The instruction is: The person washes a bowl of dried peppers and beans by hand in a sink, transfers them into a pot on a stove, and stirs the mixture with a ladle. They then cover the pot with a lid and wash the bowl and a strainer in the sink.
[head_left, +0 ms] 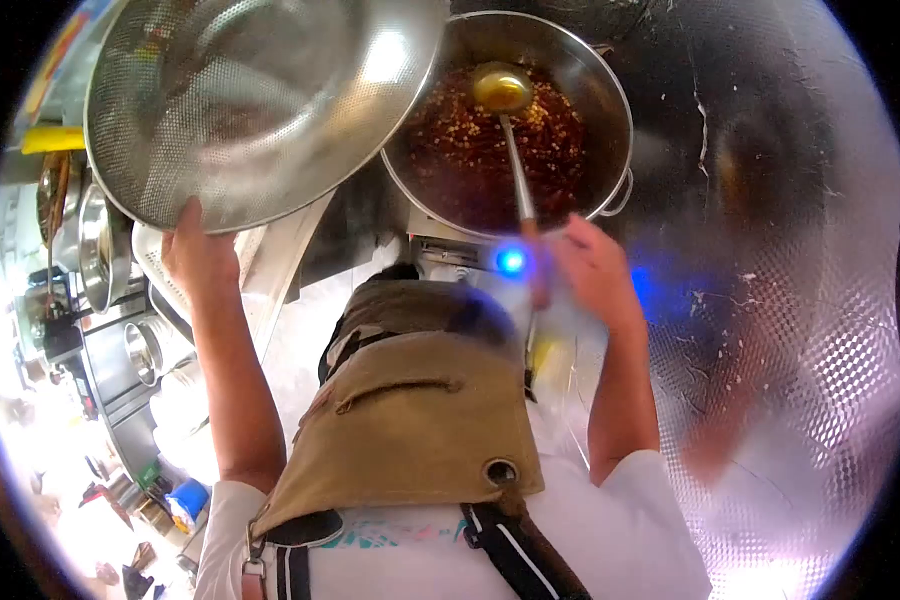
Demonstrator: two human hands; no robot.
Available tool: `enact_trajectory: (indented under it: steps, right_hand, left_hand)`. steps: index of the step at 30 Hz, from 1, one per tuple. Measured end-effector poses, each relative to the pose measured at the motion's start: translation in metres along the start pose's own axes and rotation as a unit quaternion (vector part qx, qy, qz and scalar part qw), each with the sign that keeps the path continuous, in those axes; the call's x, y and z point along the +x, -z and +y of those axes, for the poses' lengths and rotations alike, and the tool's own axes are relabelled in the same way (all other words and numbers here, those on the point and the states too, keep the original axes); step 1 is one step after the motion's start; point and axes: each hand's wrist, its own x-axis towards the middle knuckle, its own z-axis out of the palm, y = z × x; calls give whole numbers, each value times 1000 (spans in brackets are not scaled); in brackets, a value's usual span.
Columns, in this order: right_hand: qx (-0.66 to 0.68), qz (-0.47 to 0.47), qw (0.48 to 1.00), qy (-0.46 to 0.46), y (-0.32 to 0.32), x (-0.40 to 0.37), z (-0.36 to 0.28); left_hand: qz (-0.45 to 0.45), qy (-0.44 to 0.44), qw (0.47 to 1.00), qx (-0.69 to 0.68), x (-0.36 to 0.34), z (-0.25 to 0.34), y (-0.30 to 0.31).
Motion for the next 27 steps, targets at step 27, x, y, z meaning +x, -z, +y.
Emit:
enact_trajectory:
  steps: [27]
  right_hand:
    - [272,251,862,-347,-458,168,457]
  left_hand:
    - [-35,-51,832,551,46,46,279]
